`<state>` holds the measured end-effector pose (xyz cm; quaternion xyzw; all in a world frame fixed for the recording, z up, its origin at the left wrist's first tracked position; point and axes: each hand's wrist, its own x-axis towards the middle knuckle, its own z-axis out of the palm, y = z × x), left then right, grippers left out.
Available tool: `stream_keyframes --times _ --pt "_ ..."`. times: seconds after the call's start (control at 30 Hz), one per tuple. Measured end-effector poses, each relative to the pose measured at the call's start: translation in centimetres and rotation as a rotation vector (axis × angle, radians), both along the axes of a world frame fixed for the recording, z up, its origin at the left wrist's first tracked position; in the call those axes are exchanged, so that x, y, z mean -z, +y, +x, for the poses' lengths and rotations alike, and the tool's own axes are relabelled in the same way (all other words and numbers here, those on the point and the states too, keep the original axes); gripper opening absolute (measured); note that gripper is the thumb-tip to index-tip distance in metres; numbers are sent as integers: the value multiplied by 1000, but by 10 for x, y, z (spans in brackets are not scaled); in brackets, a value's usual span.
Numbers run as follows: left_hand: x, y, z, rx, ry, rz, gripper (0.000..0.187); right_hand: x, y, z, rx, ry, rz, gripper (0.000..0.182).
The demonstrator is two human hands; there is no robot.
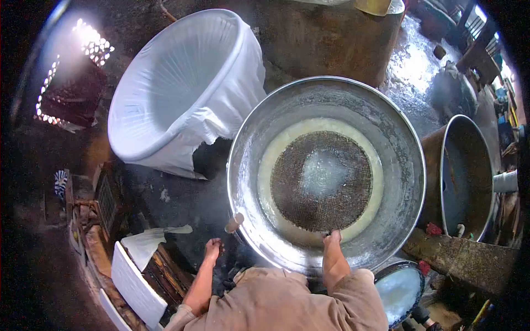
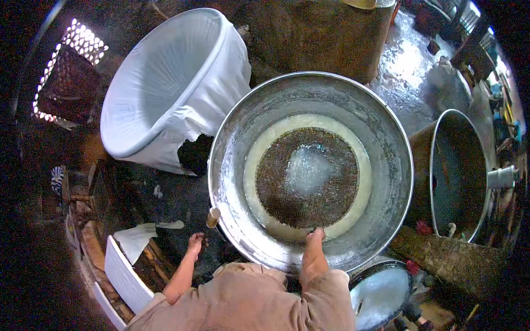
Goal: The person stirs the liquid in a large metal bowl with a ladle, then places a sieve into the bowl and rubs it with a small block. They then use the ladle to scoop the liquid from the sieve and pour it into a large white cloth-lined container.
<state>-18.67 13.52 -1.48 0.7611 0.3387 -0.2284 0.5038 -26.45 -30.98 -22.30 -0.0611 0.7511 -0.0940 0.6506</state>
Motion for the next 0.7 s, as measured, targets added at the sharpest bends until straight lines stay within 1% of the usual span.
stream_keyframes --times 0.03,0.1,0.17,0.2,0.23,0.27,0.3,0.33,0.37,0.4,0.43,0.47,0.5,0.53,0.57,0.63,0.67,0.7 --pt "1 3 -2 -9 -2 -18 16 2 -5 -4 11 -1 73 23" --pt "-2 9 -5 -16 36 6 16 -22 -12 -2 -21 -50 -1 16" --pt "-5 17 -9 -34 61 -22 17 -42 -23 1 54 -32 62 12" --pt "-3 23 -11 -44 74 -34 17 -37 -37 1 40 -35 43 12" --pt "-2 31 -16 -55 88 -44 18 -18 -62 1 67 -223 41 10" --pt "8 44 -21 -18 91 -10 20 -2 -89 1 88 -409 44 10" --pt "11 52 -26 -35 90 -25 20 8 -123 2 -16 -513 -93 10" --pt "15 60 -29 -103 78 -34 19 12 -145 4 -121 -615 -228 11" --pt "19 66 -32 -169 67 -42 19 -96 -111 46 -48 -473 -488 13" --pt "8 67 -29 -180 57 -44 18 -138 -116 73 29 -379 -539 11" --pt "11 75 -28 -192 56 -54 18 -144 -137 83 -33 -673 -625 9" --pt "14 84 -26 -172 32 -36 18 -173 -140 100 -52 -792 -667 5" --pt "17 93 -25 -152 9 -17 18 -222 -134 119 -71 -912 -705 12" --pt "20 102 -22 -100 -35 18 21 -281 -108 140 -82 -840 -799 16" --pt "23 110 -19 -111 -41 10 21 -337 -73 158 -91 -768 -892 21" --pt "26 129 -10 -214 42 -116 25 -400 -22 185 -161 -955 -1110 25" --pt "33 143 -7 -170 59 -147 32 -425 1 196 -249 -994 -1164 26" --pt "38 156 -4 -182 38 -169 32 -447 26 206 -336 -1038 -1213 27"
